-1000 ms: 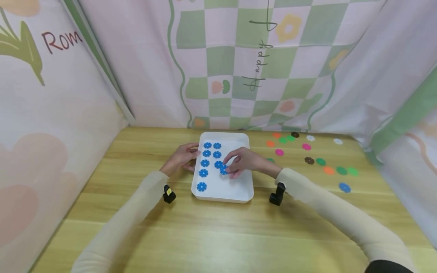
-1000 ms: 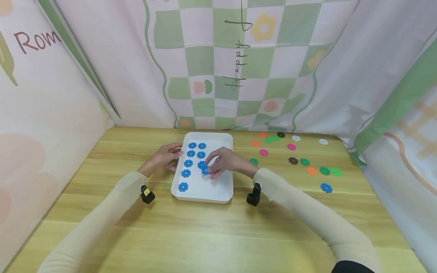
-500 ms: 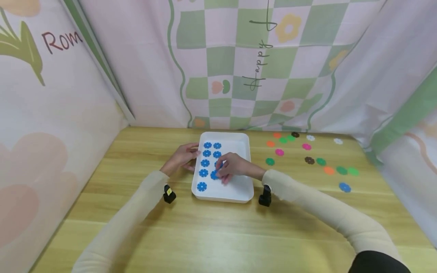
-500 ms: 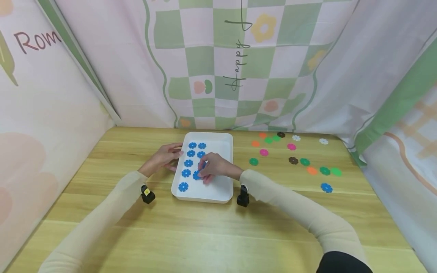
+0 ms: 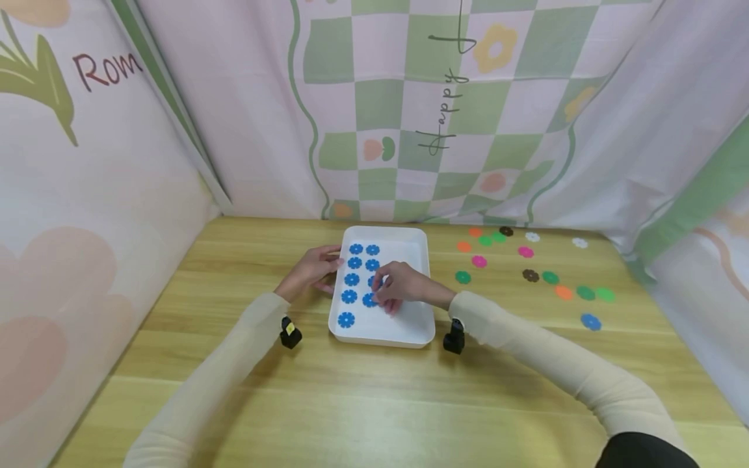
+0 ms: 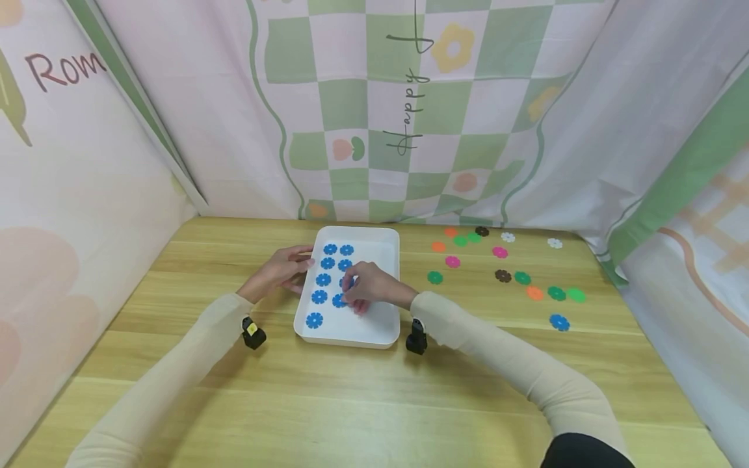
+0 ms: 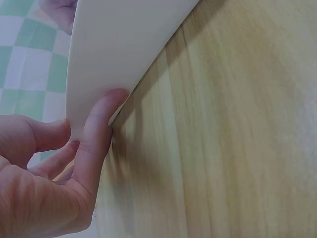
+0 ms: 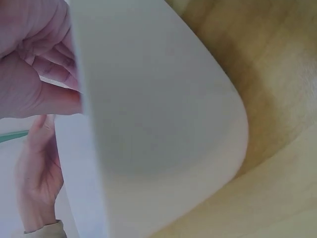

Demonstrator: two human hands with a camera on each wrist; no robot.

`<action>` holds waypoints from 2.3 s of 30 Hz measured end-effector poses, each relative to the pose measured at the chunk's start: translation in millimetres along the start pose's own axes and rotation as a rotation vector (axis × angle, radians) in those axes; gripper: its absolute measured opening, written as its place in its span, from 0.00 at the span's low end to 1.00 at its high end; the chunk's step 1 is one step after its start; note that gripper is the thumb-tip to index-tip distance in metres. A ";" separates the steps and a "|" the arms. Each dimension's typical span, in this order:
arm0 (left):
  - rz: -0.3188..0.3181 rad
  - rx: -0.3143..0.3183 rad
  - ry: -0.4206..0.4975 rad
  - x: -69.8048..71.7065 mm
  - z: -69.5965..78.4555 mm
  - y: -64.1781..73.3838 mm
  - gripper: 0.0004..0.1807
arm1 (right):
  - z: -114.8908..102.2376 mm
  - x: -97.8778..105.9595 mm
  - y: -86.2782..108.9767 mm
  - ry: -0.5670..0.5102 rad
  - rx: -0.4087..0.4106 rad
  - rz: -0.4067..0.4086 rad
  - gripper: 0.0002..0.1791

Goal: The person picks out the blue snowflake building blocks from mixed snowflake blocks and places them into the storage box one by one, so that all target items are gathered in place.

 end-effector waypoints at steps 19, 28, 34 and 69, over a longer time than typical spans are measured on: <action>0.003 0.006 -0.035 -1.3 3.2 1.1 0.29 | 26.1 83.0 75.9 0.089 0.251 0.265 0.08; -0.024 -0.002 -0.037 -2.3 5.8 4.3 0.31 | 69.0 118.8 125.6 0.068 0.226 0.313 0.16; -0.025 -0.006 -0.024 -1.7 7.3 5.6 0.31 | 102.8 144.7 164.2 0.105 0.202 0.332 0.16; 0.004 0.003 -0.029 1.5 -0.2 0.6 0.30 | 241.4 132.0 274.0 0.101 -0.032 -0.103 0.27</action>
Point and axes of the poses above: each hand's wrist, its own y-axis away from the middle knuckle, its own x-axis out of the back of the hand, z = x × y, the point moved 9 cm from there along -y, towards the middle knuckle, and after that the axes turned 13 degrees about -z, right-handed, at the moved point
